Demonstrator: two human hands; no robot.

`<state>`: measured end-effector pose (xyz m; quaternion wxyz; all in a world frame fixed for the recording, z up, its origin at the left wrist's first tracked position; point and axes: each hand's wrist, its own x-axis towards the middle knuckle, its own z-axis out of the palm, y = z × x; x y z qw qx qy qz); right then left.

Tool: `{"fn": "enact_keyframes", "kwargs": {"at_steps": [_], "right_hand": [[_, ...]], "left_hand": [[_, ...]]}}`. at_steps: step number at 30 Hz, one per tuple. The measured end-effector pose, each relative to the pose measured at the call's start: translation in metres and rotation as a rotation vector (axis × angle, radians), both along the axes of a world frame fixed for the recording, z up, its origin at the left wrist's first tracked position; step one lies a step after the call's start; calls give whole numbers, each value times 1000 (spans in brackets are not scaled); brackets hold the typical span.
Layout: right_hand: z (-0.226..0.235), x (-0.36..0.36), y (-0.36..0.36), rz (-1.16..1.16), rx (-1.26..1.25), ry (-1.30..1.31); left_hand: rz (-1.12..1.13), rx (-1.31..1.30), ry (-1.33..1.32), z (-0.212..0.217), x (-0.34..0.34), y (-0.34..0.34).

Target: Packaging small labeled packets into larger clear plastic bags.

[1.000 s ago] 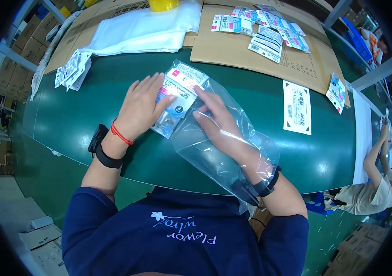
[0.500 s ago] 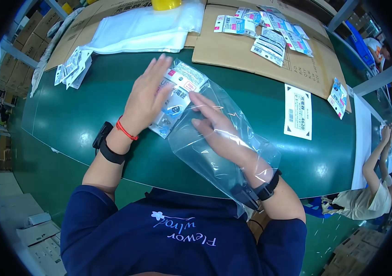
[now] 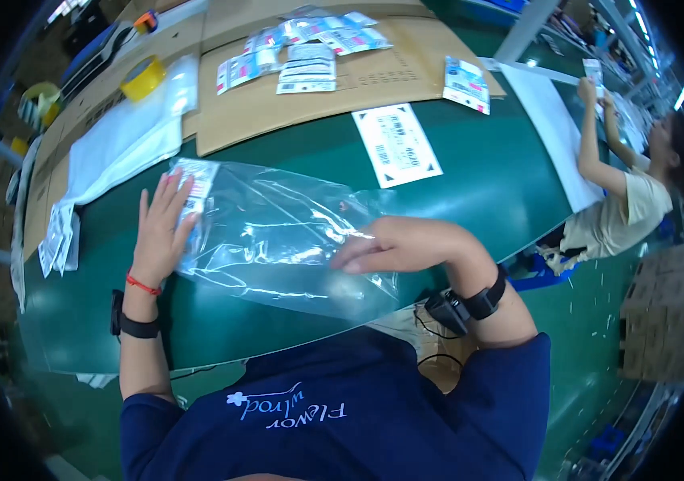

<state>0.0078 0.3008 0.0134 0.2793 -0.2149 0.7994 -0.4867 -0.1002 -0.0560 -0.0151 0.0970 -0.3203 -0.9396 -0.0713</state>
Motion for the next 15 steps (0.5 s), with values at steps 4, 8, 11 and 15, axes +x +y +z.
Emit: {"fn": "enact_keyframes", "kwargs": {"at_steps": [4, 8, 11, 15], "right_hand": [[21, -7, 61, -329, 58, -59], [-9, -37, 138, -746, 1116, 824], [-41, -58, 173, -721, 1451, 1090], [-46, -79, 181, -994, 1278, 1112]], "left_hand": [[57, -67, 136, 0, 3, 5], [-266, 58, 6, 15, 44, 66], [-372, 17, -101, -7, 69, 86], [-412, 34, -214, -8, 68, 92]]}}
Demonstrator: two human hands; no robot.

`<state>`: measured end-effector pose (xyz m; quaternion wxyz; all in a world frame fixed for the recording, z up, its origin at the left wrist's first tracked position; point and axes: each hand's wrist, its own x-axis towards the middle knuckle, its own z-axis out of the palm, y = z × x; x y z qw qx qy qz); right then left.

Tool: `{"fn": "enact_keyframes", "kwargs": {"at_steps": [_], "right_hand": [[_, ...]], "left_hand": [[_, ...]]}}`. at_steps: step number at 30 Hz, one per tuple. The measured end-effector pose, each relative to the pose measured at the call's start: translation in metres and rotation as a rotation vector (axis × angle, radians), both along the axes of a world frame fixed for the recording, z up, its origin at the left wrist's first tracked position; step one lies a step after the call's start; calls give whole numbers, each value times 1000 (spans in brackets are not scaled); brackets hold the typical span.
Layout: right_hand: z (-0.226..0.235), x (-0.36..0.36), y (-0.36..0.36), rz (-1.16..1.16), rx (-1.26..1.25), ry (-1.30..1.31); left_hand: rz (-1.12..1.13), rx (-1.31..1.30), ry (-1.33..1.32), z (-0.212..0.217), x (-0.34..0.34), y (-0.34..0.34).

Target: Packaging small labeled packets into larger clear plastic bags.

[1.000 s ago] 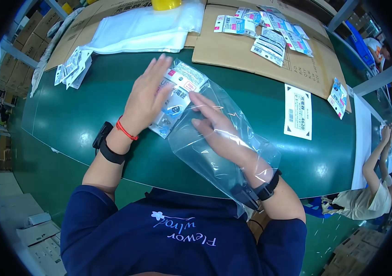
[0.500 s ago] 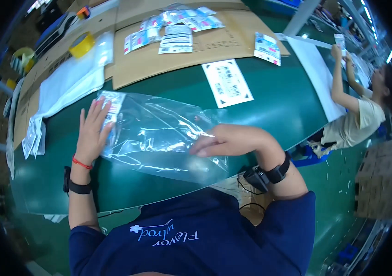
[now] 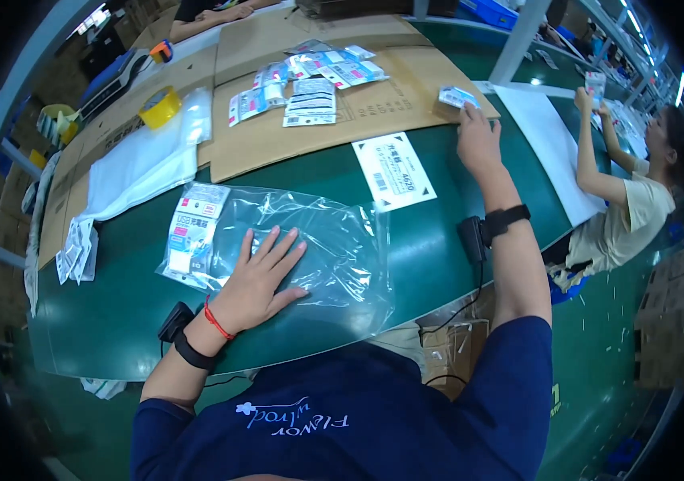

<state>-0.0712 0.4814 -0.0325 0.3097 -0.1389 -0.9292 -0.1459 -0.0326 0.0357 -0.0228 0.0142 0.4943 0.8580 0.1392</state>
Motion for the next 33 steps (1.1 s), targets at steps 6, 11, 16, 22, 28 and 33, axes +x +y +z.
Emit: {"fn": "enact_keyframes", "kwargs": {"at_steps": [6, 11, 16, 22, 28, 33], "right_hand": [[88, 6, -128, 562, -804, 76], [112, 43, -241, 1214, -871, -97], [112, 47, -298, 1496, -888, -211], [77, -67, -267, 1064, -822, -99], [-3, -113, -186, 634, -203, -403], [47, -85, -188, 668, -507, -719]], "left_hand": [[116, 384, -35, 21, -4, -5], [229, 801, -13, 22, -6, -5], [358, 1222, -404, -6, -14, -25], [404, 1779, -961, 12, -22, -23], [410, 1840, -1114, 18, -24, -22], [445, 1835, -1141, 24, -19, -33]]}}
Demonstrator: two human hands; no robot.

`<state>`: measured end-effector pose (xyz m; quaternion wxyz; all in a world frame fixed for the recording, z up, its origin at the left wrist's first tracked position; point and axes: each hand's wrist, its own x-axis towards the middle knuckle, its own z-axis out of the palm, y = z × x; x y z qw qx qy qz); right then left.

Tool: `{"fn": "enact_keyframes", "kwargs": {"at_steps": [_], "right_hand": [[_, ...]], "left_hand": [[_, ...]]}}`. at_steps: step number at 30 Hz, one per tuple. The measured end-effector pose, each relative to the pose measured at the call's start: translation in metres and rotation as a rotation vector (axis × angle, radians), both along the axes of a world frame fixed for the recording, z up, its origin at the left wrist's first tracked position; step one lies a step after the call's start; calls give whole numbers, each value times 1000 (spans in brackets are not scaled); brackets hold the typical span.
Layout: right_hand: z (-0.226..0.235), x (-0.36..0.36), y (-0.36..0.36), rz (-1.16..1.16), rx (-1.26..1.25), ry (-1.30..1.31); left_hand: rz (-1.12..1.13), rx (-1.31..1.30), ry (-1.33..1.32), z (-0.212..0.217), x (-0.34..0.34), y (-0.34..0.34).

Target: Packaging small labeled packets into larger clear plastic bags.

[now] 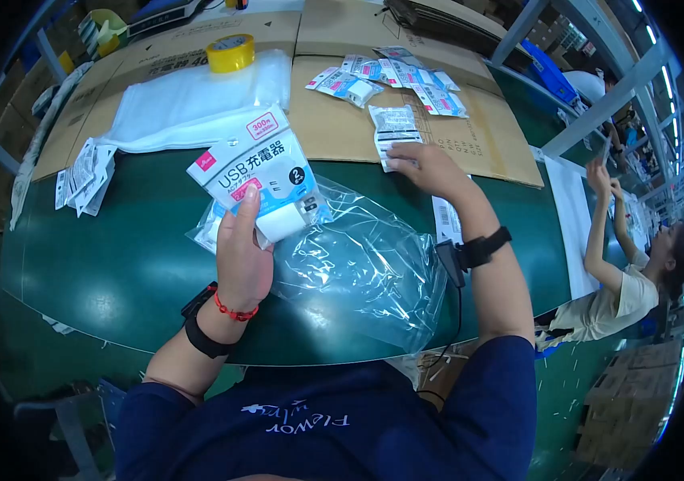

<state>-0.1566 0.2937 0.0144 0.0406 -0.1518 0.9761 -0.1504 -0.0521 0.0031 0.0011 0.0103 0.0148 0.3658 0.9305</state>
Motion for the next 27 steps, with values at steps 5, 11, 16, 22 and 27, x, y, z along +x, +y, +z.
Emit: {"fn": "enact_keyframes", "kwargs": {"at_steps": [5, 11, 16, 22, 27], "right_hand": [[-3, -15, 12, -281, -214, 246], [-29, -42, 0, -307, -287, 395], [-14, -34, -15, -379, -596, 55], [4, 15, -45, -199, -1368, -2], [13, 91, -85, -91, -1521, -172]], "left_hand": [[-47, -34, 16, 5, 1, 4], [-54, -119, 59, -9, 0, 9], [-65, -196, 88, -13, 0, 6], [-91, -304, 165, -9, 4, 4], [-75, -482, 291, -15, 6, 4]]}}
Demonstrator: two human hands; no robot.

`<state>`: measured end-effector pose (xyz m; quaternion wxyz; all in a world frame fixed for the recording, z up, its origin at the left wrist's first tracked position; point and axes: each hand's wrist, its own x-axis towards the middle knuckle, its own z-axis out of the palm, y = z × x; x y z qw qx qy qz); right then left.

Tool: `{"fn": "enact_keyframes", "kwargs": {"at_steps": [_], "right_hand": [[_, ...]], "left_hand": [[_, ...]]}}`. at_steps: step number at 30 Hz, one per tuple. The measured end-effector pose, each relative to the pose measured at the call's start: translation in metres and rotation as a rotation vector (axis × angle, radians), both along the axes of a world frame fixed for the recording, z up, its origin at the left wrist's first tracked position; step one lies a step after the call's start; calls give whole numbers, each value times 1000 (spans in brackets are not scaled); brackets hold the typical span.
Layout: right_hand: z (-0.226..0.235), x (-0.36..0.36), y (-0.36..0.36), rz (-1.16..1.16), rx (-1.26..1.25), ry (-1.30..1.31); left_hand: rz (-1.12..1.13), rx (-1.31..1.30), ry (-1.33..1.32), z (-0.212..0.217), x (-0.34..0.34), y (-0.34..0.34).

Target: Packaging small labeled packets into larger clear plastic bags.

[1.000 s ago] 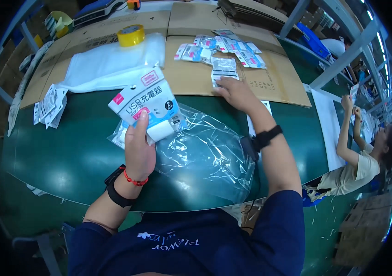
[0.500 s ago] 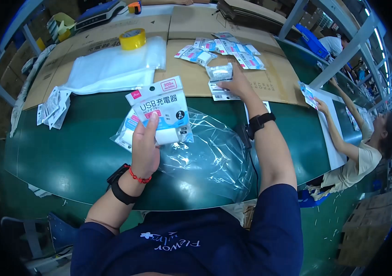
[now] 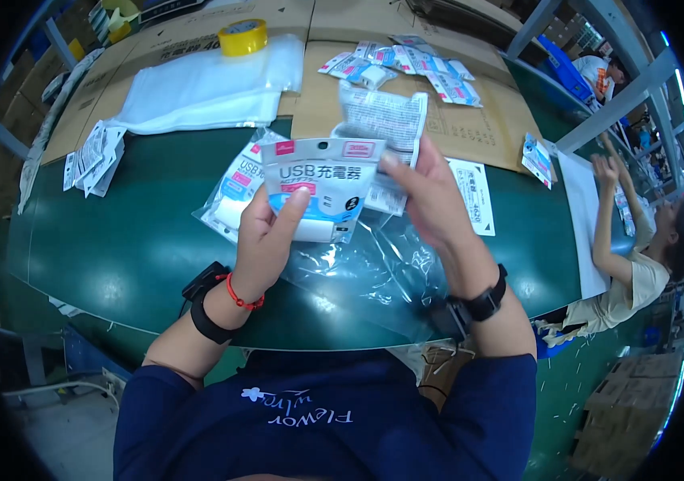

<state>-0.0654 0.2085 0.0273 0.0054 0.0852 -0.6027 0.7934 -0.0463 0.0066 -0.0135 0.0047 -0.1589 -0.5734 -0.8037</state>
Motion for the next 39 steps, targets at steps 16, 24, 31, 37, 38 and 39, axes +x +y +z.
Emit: {"fn": "enact_keyframes", "kwargs": {"at_steps": [16, 24, 31, 37, 38, 39], "right_hand": [[-31, 73, -13, -94, -109, -17], [-33, 79, -16, -146, -15, -21], [-28, 93, -19, -223, -72, 29], [-38, 101, 3, -363, -160, -61], [-39, 100, 8, -417, -224, -83], [-41, 97, 21, -493, -248, -87]], "left_hand": [[-250, -187, -49, -6, 17, 21], [-161, -143, 40, -2, 28, 27], [-137, -254, 15, -7, 33, 38], [-129, -56, -20, -1, 43, 64], [-150, -61, -24, -1, 40, 65], [-144, -146, 10, -1, 33, 59]]}}
